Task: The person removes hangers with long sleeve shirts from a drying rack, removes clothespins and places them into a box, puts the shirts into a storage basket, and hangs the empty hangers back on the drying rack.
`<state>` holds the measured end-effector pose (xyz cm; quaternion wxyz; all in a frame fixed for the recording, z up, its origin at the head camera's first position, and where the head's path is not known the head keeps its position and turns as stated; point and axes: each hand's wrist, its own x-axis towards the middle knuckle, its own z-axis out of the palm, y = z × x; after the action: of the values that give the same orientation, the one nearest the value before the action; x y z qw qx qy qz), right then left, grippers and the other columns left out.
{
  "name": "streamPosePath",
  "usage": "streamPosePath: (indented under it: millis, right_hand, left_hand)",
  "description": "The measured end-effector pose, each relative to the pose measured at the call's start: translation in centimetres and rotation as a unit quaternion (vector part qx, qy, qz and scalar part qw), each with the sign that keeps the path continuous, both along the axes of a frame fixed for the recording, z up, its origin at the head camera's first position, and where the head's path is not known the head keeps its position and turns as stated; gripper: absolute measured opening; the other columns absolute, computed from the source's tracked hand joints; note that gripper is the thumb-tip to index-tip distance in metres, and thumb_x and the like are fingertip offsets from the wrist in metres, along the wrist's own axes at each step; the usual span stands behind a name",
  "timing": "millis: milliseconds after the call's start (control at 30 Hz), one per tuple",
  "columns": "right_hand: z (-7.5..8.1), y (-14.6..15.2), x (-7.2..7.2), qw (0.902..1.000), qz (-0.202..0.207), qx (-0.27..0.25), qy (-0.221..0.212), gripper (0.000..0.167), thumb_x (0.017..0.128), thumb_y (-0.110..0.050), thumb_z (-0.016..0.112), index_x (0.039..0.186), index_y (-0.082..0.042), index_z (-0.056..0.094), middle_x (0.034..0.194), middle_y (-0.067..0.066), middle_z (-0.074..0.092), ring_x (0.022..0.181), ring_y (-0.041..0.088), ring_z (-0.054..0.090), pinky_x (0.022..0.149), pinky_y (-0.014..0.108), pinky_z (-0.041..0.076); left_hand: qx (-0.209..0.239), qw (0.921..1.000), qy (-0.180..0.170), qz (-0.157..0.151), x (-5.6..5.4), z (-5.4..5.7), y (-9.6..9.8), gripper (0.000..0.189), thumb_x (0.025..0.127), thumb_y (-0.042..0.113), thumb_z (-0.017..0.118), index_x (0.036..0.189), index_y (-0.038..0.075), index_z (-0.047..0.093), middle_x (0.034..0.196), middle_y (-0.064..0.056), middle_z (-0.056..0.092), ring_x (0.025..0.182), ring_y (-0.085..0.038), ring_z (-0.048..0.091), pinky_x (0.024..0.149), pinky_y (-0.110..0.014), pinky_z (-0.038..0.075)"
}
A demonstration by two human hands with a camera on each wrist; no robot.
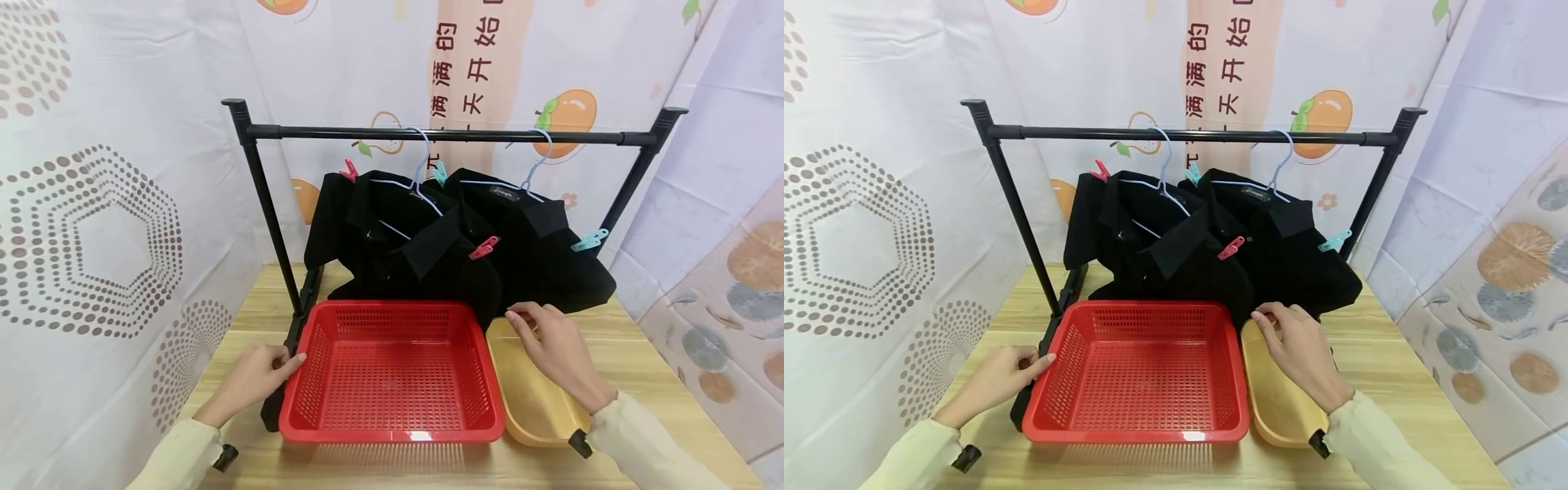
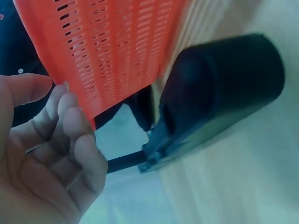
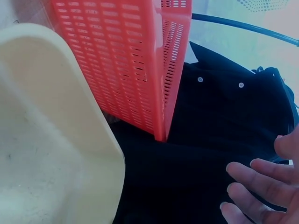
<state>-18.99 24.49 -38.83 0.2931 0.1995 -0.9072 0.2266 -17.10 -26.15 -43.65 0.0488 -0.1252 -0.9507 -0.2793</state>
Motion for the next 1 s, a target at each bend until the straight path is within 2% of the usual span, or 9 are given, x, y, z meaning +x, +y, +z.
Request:
streamPosePath:
  millis: [133, 267, 367, 500, 700, 833, 1000]
  right_hand:
    - [0.1, 0.0, -0.3, 1.0000, 0.001, -0.005, 0.002, 0.010, 0.098, -0.017, 0.072, 0.106, -0.013, 0.073, 0.086, -0.005, 0.070, 0.073, 0.012, 0.060, 0.064, 0.034, 0.052]
    - [0.1, -0.1, -0.7, 0.9999, 0.002, -0.010, -0.006, 0.011, 0.099, -0.018, 0.071, 0.109, -0.012, 0.072, 0.086, -0.005, 0.070, 0.070, 0.010, 0.059, 0.063, 0.032, 0.051]
    - [0.1, -0.2, -1.1, 0.9998, 0.006, -0.015, -0.012, 0.012, 0.100, -0.018, 0.070, 0.110, -0.012, 0.071, 0.086, -0.005, 0.070, 0.068, 0.009, 0.058, 0.062, 0.031, 0.050]
    - [0.1, -0.3, -1.6, 0.9997, 0.009, -0.021, -0.010, 0.012, 0.100, -0.019, 0.069, 0.110, -0.012, 0.071, 0.085, -0.005, 0.070, 0.069, 0.010, 0.058, 0.062, 0.031, 0.049]
    - [0.1, -0.6, -2.2, 0.9994, 0.008, -0.027, -0.021, 0.014, 0.102, -0.023, 0.067, 0.111, -0.013, 0.071, 0.085, -0.005, 0.070, 0.069, 0.010, 0.058, 0.062, 0.031, 0.048]
    - [0.1, -1.0, -2.4, 0.9992, 0.007, -0.033, -0.023, 0.014, 0.102, -0.023, 0.066, 0.110, -0.012, 0.071, 0.085, -0.004, 0.070, 0.067, 0.010, 0.056, 0.062, 0.031, 0.047]
    - [0.9, -1.5, -3.3, 0.9990, -0.008, -0.044, 0.002, 0.014, 0.103, -0.025, 0.065, 0.106, -0.011, 0.068, 0.080, -0.004, 0.067, 0.063, 0.011, 0.053, 0.060, 0.033, 0.044]
  left_hand:
    - [0.047, 0.9969, -0.061, -0.012, 0.0, -0.7, -0.2, 0.047, 0.101, 0.048, 0.063, 0.067, 0.016, 0.056, 0.057, 0.007, 0.052, 0.047, -0.008, 0.049, 0.044, -0.025, 0.041]
    - [0.095, 0.9887, -0.114, -0.022, 0.0, -1.0, -0.3, 0.047, 0.103, 0.048, 0.060, 0.073, 0.012, 0.061, 0.061, 0.000, 0.058, 0.049, -0.017, 0.056, 0.045, -0.029, 0.048]
    - [0.126, 0.9793, -0.155, -0.028, 0.0, -1.0, -0.4, 0.048, 0.105, 0.048, 0.056, 0.076, 0.010, 0.064, 0.063, -0.003, 0.059, 0.051, -0.017, 0.056, 0.045, -0.029, 0.047]
    - [0.174, 0.9628, -0.205, -0.026, 0.0, -1.0, -0.4, 0.051, 0.106, 0.049, 0.054, 0.081, 0.006, 0.067, 0.065, -0.006, 0.059, 0.055, -0.016, 0.055, 0.048, -0.030, 0.048]
    - [0.208, 0.9516, -0.226, -0.013, 0.1, -1.3, -0.4, 0.051, 0.105, 0.048, 0.055, 0.084, 0.004, 0.068, 0.064, -0.006, 0.058, 0.055, -0.015, 0.053, 0.051, -0.030, 0.049]
    - [0.213, 0.9492, -0.231, -0.015, 0.2, -1.4, -0.5, 0.051, 0.105, 0.047, 0.055, 0.083, 0.003, 0.068, 0.064, -0.007, 0.057, 0.054, -0.015, 0.051, 0.052, -0.032, 0.050]
    - [0.214, 0.9485, -0.233, -0.013, 0.3, -1.5, -0.5, 0.053, 0.105, 0.048, 0.054, 0.083, 0.003, 0.069, 0.063, -0.005, 0.056, 0.054, -0.014, 0.051, 0.052, -0.032, 0.050]
